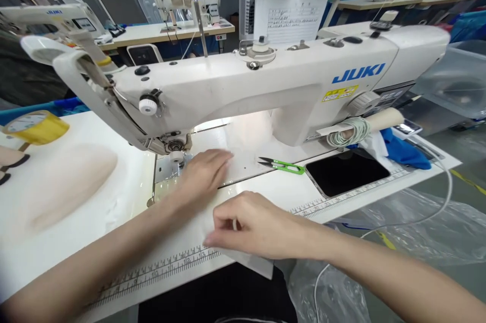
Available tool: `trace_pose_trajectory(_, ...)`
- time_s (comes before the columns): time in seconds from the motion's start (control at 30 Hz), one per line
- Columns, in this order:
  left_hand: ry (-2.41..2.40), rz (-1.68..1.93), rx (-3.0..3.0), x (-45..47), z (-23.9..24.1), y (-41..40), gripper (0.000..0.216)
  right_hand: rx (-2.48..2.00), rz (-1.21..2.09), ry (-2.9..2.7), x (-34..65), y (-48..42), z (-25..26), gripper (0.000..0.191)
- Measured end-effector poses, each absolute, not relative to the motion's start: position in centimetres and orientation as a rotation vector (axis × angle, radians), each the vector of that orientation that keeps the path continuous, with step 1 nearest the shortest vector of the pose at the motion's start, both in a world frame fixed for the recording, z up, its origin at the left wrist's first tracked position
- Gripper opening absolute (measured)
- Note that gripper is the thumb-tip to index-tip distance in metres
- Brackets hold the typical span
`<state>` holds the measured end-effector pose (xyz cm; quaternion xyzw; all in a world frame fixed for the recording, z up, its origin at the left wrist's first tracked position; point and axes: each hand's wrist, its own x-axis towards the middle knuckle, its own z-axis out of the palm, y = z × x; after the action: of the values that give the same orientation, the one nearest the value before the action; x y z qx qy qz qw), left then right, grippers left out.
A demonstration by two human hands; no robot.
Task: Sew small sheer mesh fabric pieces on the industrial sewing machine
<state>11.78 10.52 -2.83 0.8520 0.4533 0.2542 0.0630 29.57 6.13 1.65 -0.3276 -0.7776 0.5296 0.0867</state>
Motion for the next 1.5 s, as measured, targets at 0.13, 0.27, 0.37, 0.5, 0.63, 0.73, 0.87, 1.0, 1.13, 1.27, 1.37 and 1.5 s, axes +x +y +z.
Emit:
trace_pose_trajectory(0.13, 1.332, 1.109, 2.112, 7.5, -1.1, 3.7, 0.042, -0.904, 1.536, -1.953, 26.2, 5.9, -0.3, 0.047)
trace_pose_trajectory(0.27, 1.349, 0.978, 1.904, 6.4, -0.9, -0.1, 0.027, -0.805, 1.677, -1.71, 22.7, 6.1, -1.0, 0.05)
trace_pose_trajectory(0.37, 1.373, 0.893, 1.625, 6.2, -1.2, -0.4, 0.016, -0.795, 1.797, -1.564, 21.0, 6.4, -1.2, 0.056)
trace_pose_trajectory(0.5, 1.173, 0.716, 1.473, 3.8, -0.9, 0.4, 0.024, -0.821, 1.938, -1.479, 20.5, 7.2, -1.5, 0.053)
trace_pose_trajectory(0.63, 1.089, 0.544, 1.278, 0.6, -0.4, 1.2, 0.032, -0.837, 2.124, -1.473, 21.0, 8.3, -1.5, 0.046)
trace_pose_trajectory(0.73, 1.063, 0.572, 1.227, -0.6, -0.3, 1.7, 0.03, -0.819, 2.2, -1.495, 21.2, 8.8, -1.3, 0.041)
trace_pose_trajectory(0.87, 1.127, 0.664, 1.311, -0.3, -0.5, 2.0, 0.03, -0.718, 2.297, -1.59, 21.2, 8.9, -1.0, 0.031)
trace_pose_trajectory(1.0, 1.304, 0.784, 1.622, 0.9, -1.3, 1.7, 0.023, -0.708, 2.297, -1.639, 20.7, 8.6, -1.2, 0.033)
trace_pose_trajectory(1.13, 1.308, 0.906, 1.843, 1.6, -1.9, 1.3, 0.016, -0.712, 2.258, -1.651, 20.4, 8.4, -1.5, 0.035)
trace_pose_trajectory(1.27, 1.251, 0.896, 1.579, 0.8, -1.6, 1.4, 0.023, -0.692, 2.216, -1.676, 21.4, 9.0, -1.2, 0.034)
trace_pose_trajectory(1.37, 1.135, 0.934, 1.298, -0.3, -1.2, 1.4, 0.027, -0.702, 2.123, -1.94, 23.0, 9.9, -0.6, 0.029)
trace_pose_trajectory(1.5, 1.031, 0.906, 1.145, -0.8, -1.2, 1.5, 0.029, -0.859, 1.673, -2.308, 24.0, 10.6, 0.2, 0.016)
